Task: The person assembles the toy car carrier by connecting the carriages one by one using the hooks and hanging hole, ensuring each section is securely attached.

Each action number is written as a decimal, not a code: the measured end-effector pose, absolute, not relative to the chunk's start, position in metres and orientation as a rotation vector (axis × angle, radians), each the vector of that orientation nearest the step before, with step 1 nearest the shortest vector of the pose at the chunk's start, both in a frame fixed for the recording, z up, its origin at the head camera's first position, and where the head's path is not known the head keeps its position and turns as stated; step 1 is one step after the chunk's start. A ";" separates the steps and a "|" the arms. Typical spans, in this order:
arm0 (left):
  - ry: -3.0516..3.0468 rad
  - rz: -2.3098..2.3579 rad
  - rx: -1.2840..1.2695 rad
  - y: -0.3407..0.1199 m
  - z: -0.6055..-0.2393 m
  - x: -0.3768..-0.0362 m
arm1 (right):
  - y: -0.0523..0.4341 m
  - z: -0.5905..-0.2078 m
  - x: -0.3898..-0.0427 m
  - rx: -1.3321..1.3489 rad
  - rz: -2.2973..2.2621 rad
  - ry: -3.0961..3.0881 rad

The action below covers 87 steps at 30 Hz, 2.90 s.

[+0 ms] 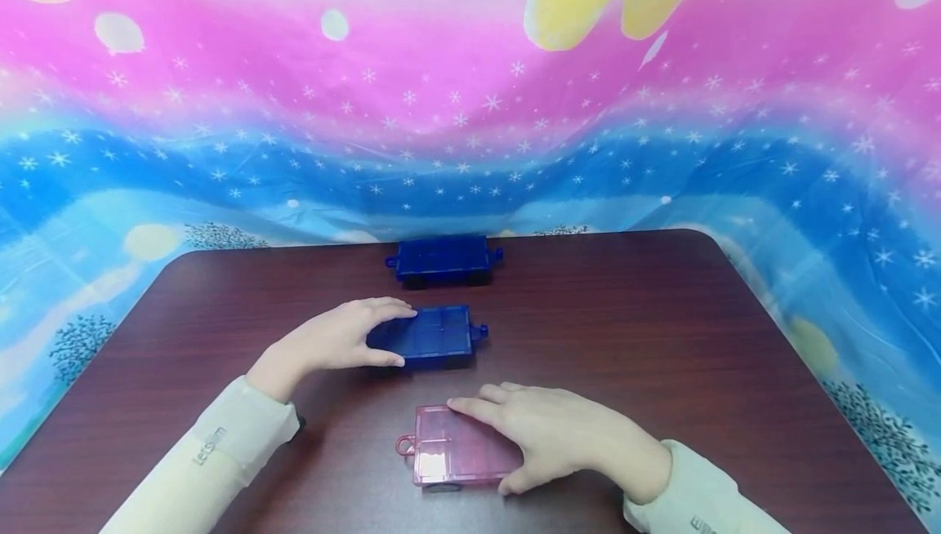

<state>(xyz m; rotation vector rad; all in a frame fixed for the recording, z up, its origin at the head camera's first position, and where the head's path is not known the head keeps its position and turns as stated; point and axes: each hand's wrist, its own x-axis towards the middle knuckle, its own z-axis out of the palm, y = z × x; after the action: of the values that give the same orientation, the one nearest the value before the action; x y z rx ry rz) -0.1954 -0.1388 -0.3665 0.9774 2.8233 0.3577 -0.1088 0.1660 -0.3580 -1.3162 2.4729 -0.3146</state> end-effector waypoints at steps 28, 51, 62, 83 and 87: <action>2.809 0.378 1.001 -0.132 -0.370 -0.200 | 0.221 -0.344 -0.120 -1.120 -0.433 2.732; 2.800 0.398 0.983 -0.131 -0.369 -0.198 | 0.266 -0.340 -0.166 -0.933 -0.619 2.787; 2.804 0.381 0.990 -0.130 -0.369 -0.199 | 0.263 -0.353 -0.190 -0.943 -0.619 2.770; 2.792 0.377 0.993 -0.125 -0.366 -0.199 | 0.257 -0.366 -0.208 -0.941 -0.663 2.706; 2.788 0.375 0.987 -0.123 -0.364 -0.199 | 0.256 -0.365 -0.210 -0.960 -0.652 2.704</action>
<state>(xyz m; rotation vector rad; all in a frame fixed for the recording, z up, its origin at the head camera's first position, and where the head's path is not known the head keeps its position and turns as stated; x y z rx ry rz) -0.1985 -0.1233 -0.3645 0.9870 2.7880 0.3754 -0.2096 0.2557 -0.3653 -0.9596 2.7039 -0.6520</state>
